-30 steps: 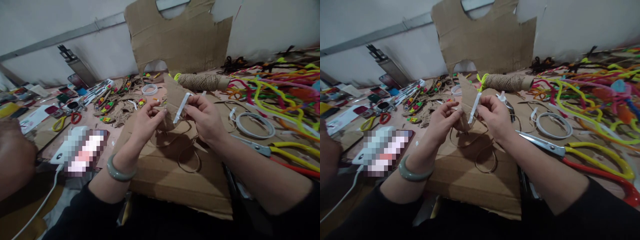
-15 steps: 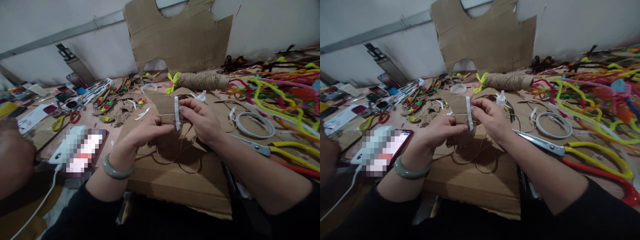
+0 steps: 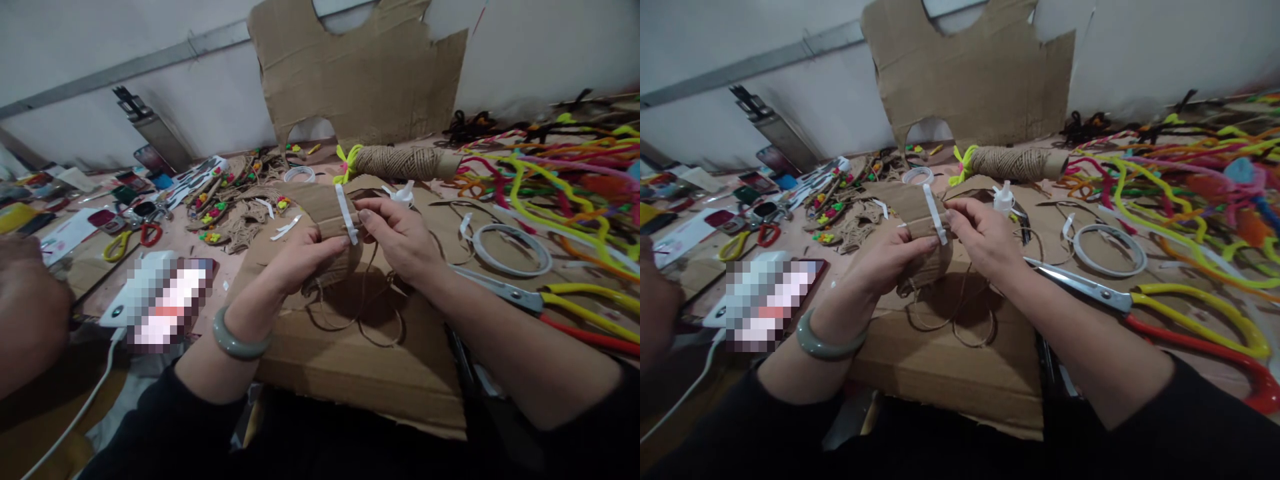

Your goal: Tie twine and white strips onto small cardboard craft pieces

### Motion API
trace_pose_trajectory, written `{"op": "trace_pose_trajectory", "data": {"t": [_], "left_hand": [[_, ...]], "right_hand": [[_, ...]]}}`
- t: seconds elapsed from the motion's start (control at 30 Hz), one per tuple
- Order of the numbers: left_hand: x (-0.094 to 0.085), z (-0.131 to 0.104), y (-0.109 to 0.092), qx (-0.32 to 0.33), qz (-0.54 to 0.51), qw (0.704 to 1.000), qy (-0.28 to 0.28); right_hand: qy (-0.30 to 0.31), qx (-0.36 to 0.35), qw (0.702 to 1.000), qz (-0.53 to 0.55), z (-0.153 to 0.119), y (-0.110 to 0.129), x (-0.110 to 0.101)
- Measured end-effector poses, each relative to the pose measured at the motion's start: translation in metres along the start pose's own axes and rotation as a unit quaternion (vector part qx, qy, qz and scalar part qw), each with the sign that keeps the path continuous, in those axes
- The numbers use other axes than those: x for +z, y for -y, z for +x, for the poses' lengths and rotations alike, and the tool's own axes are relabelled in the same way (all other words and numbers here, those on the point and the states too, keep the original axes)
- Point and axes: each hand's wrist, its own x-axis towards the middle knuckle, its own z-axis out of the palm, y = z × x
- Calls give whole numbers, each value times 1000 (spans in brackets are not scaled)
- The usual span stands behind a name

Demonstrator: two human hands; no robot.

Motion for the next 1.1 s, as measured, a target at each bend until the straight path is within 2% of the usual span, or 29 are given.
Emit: {"op": "trace_pose_trajectory", "data": {"t": [0.1,0.17,0.27,0.33,0.43,0.8,0.87,1.1], "left_hand": [[0,2,0,12,-11,1000,-23],[-1,2,0,13,-19,999,-42],[1,1,-1,13,-34,996,-76],[3,0,-3,14,-36,994,-99],[6,-1,-5,21,-25,993,-115],[10,-1,-1,29,53,988,-145],[10,-2,-2,31,48,989,-137],[9,-2,0,24,45,990,-134]], "right_hand": [[-57,-67,993,-77,-3,1,-1],[-82,-131,978,-143,-5,2,-1],[-52,-219,952,-207,-8,1,-1],[-24,-243,943,-227,-10,-2,0],[-11,-234,940,-249,-10,-5,1],[-24,-232,933,-276,-8,-3,0],[-19,-207,942,-262,-7,-2,0],[3,-52,988,-149,-4,5,0]]}}
